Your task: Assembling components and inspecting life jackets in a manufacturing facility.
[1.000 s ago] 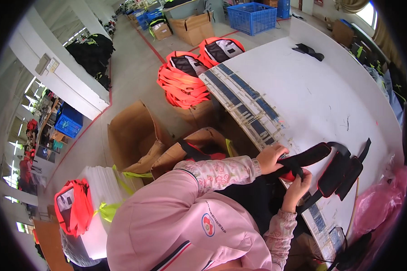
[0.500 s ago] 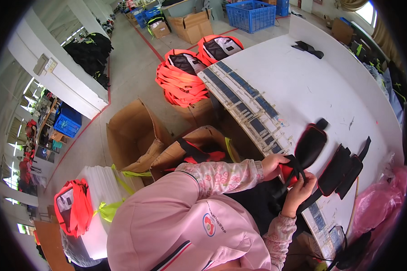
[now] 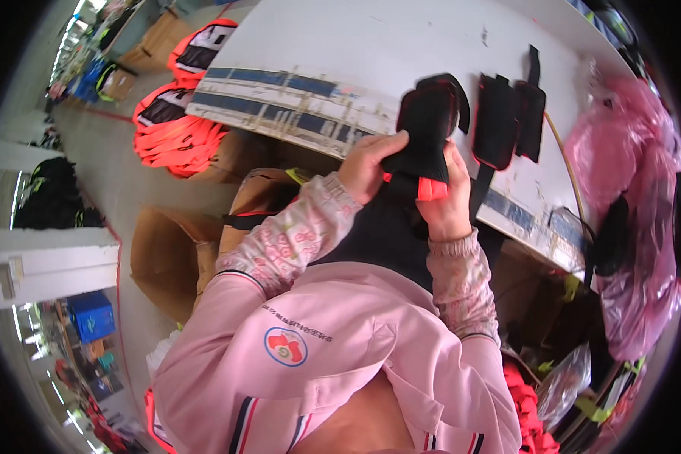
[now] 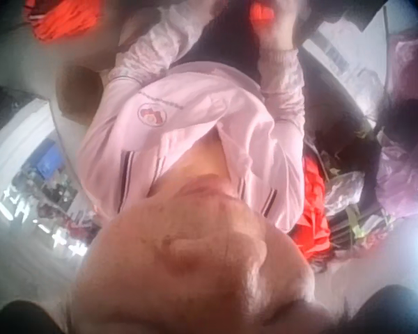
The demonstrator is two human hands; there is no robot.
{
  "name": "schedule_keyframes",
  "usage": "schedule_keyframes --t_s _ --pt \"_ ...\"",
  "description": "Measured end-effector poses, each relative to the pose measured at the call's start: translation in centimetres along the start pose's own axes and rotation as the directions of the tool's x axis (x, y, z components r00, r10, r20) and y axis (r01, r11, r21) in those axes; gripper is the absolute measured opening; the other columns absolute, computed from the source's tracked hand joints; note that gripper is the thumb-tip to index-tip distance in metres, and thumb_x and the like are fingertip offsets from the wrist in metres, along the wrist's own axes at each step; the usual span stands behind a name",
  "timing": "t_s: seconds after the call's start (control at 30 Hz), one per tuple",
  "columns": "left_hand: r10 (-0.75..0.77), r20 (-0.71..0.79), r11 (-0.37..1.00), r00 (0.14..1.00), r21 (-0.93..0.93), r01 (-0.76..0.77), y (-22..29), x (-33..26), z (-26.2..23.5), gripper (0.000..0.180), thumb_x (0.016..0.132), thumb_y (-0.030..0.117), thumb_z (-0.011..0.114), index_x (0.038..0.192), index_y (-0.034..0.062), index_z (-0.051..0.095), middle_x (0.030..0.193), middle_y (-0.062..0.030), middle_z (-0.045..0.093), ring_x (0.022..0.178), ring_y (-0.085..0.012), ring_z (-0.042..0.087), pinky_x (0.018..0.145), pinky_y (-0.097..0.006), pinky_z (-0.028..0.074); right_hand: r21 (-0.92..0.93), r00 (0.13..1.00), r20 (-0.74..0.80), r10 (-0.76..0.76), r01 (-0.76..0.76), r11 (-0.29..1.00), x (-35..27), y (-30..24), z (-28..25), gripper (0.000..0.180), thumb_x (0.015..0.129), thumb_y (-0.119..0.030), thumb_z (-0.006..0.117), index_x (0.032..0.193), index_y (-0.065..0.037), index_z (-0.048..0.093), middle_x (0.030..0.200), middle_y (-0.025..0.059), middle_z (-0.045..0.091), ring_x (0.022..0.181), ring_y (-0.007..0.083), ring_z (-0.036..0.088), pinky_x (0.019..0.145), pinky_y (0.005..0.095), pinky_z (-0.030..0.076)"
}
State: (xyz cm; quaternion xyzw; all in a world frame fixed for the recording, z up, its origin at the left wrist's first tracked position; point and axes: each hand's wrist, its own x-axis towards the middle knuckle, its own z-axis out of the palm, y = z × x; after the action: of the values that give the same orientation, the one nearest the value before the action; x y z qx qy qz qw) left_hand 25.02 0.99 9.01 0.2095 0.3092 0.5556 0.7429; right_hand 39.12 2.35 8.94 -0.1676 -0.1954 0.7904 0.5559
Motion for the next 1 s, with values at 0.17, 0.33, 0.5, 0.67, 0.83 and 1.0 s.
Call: schedule_keyframes --t_s 0.17,0.33,0.5,0.67,0.83,1.0 --pt "0.03 -0.03 0.991 0.999 0.132 -0.025 -2.2 -0.3 -0.7 0.028 0.091 0.024 0.057 0.106 0.0007 0.058 0.099 -0.0048 0.064 0.085 -0.0117 0.063 0.069 -0.025 0.051 -0.105 0.979 0.069 -0.191 0.198 0.975 0.0 -1.3 -0.8 0.009 0.095 -0.014 0.048 0.097 -0.006 0.05 0.093 0.0043 0.06 0.083 0.0119 0.059 0.076 0.0267 0.049" --pt "-0.1 -0.114 0.982 0.988 -0.174 0.08 -3.8 -0.6 -0.8 0.033 0.094 0.031 0.051 0.112 0.0034 0.055 0.108 -0.0058 0.062 0.097 -0.0154 0.06 0.081 -0.03 0.05 -0.33 0.944 -0.077 -0.32 0.279 0.902 -0.4 -0.2 -1.8 0.008 0.092 -0.011 0.056 0.09 -0.006 0.05 0.083 -0.0006 0.055 0.072 0.0049 0.051 0.065 0.0199 0.043" --pt "-0.1 -0.141 0.967 0.985 -0.248 0.062 -3.8 0.1 -2.1 0.035 0.096 0.032 0.045 0.115 0.0037 0.054 0.112 -0.0071 0.061 0.103 -0.0187 0.059 0.091 -0.035 0.047 -0.824 0.877 0.041 -0.479 0.301 0.481 -0.6 -0.2 -3.2 0.018 0.091 -0.017 0.058 0.085 -0.003 0.049 0.069 -0.0034 0.048 0.059 0.0059 0.04 0.052 0.0227 0.036" --pt "-0.029 0.005 0.954 1.0 -0.299 0.029 -3.3 0.7 -3.3 0.039 0.095 0.037 0.045 0.116 0.0045 0.054 0.115 -0.0078 0.06 0.106 -0.0198 0.058 0.094 -0.036 0.045 -0.926 0.865 -0.022 -0.502 0.172 0.337 -0.4 0.0 -4.8 0.024 0.09 -0.02 0.06 0.076 -0.003 0.049 0.066 -0.0035 0.048 0.057 0.0057 0.036 0.051 0.0222 0.034" --pt "-0.083 0.123 0.942 0.989 -0.315 0.118 -2.5 0.4 -3.8 0.041 0.095 0.036 0.045 0.119 0.0038 0.052 0.117 -0.0079 0.06 0.107 -0.0186 0.057 0.094 -0.035 0.045 -0.622 0.908 -0.123 -0.401 0.245 0.744 -0.1 0.2 -4.0 0.02 0.092 -0.019 0.057 0.08 -0.004 0.054 0.072 -0.0015 0.056 0.064 0.006 0.048 0.059 0.0222 0.04" --pt "-0.053 0.172 0.967 0.984 -0.236 0.093 -2.4 0.0 -3.1 0.042 0.097 0.035 0.041 0.122 0.0024 0.049 0.119 -0.0091 0.058 0.108 -0.0187 0.057 0.093 -0.034 0.045 -0.193 0.977 -0.173 -0.128 0.094 0.977 -0.2 -1.5 -2.9 0.023 0.096 -0.022 0.049 0.09 -0.001 0.058 0.087 0.0074 0.064 0.082 0.0146 0.062 0.077 0.0268 0.05"
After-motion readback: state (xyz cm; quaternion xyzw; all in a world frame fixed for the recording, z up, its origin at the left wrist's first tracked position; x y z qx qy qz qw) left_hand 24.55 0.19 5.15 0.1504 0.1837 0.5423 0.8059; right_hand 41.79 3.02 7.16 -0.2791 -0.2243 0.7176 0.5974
